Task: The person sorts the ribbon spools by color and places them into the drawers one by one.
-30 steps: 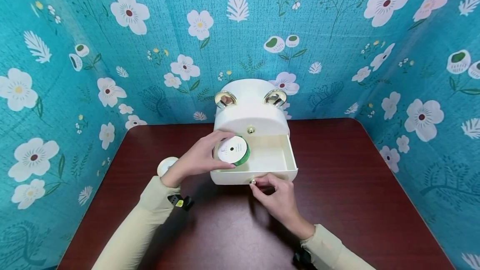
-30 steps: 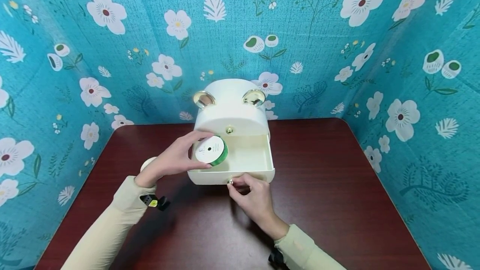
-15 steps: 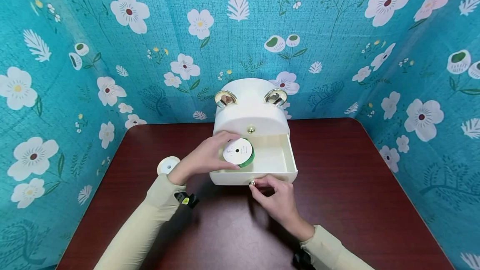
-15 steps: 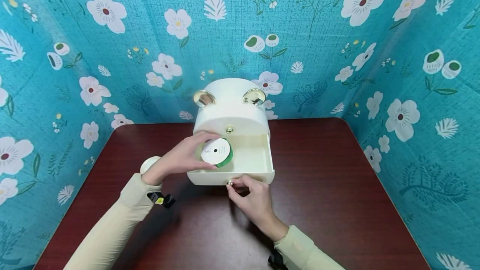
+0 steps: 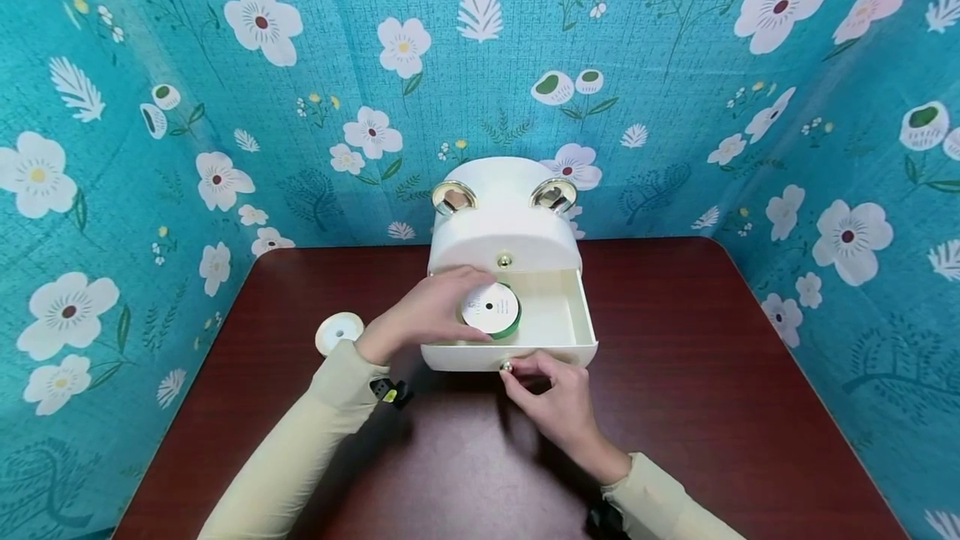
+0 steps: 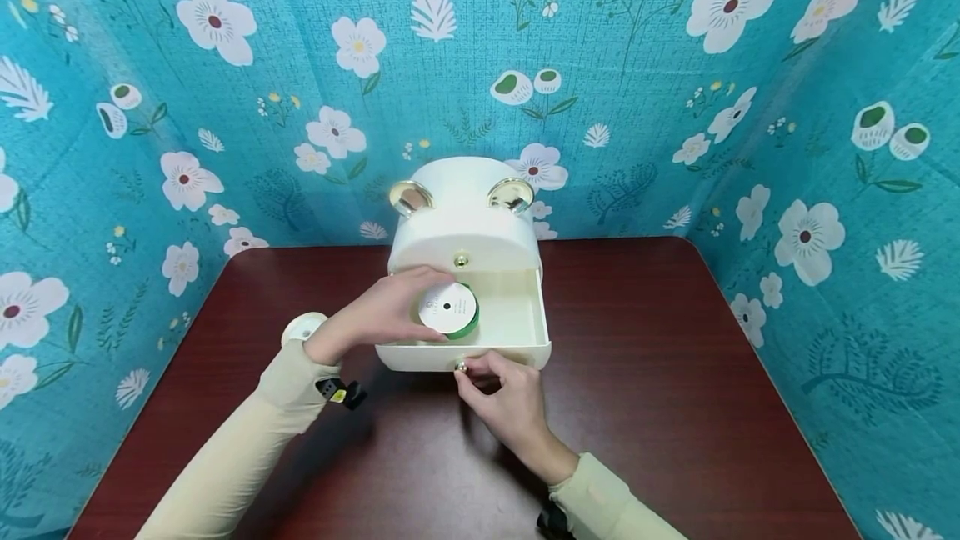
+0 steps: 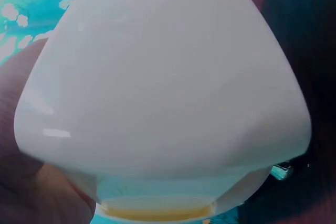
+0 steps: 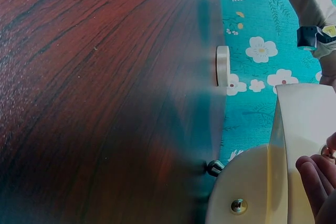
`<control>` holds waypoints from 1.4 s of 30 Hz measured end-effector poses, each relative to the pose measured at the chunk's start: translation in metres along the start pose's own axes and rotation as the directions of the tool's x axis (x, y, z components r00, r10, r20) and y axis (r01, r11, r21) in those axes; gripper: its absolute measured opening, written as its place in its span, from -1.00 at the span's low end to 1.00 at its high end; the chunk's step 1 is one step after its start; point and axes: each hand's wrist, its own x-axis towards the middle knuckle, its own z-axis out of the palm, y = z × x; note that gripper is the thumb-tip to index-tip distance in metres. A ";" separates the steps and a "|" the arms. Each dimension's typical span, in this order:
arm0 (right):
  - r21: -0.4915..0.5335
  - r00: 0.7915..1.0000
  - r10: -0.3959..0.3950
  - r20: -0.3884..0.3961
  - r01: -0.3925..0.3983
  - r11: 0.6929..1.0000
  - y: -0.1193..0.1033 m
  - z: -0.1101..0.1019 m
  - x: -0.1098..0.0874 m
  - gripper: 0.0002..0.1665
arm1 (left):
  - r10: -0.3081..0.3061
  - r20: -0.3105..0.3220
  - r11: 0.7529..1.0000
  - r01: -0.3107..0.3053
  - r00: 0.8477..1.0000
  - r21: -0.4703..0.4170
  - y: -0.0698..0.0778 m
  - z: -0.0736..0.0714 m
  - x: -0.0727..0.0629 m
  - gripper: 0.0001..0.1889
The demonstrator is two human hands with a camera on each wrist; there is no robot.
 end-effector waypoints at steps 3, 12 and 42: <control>0.005 1.000 0.002 0.001 -0.002 1.000 0.000 0.000 0.000 -0.71 | 0.009 0.015 0.998 -0.009 1.000 0.057 0.005 0.001 0.002 -0.12; 0.000 1.000 -0.005 -0.002 0.005 1.000 -0.001 0.000 0.001 -0.71 | 0.013 0.049 0.986 -0.021 0.999 0.166 0.009 0.003 0.007 -0.18; -0.031 1.000 -0.025 -0.010 0.025 0.999 -0.002 0.000 0.002 -0.72 | 0.105 0.027 0.967 -0.109 0.994 0.230 0.009 -0.003 0.004 -0.18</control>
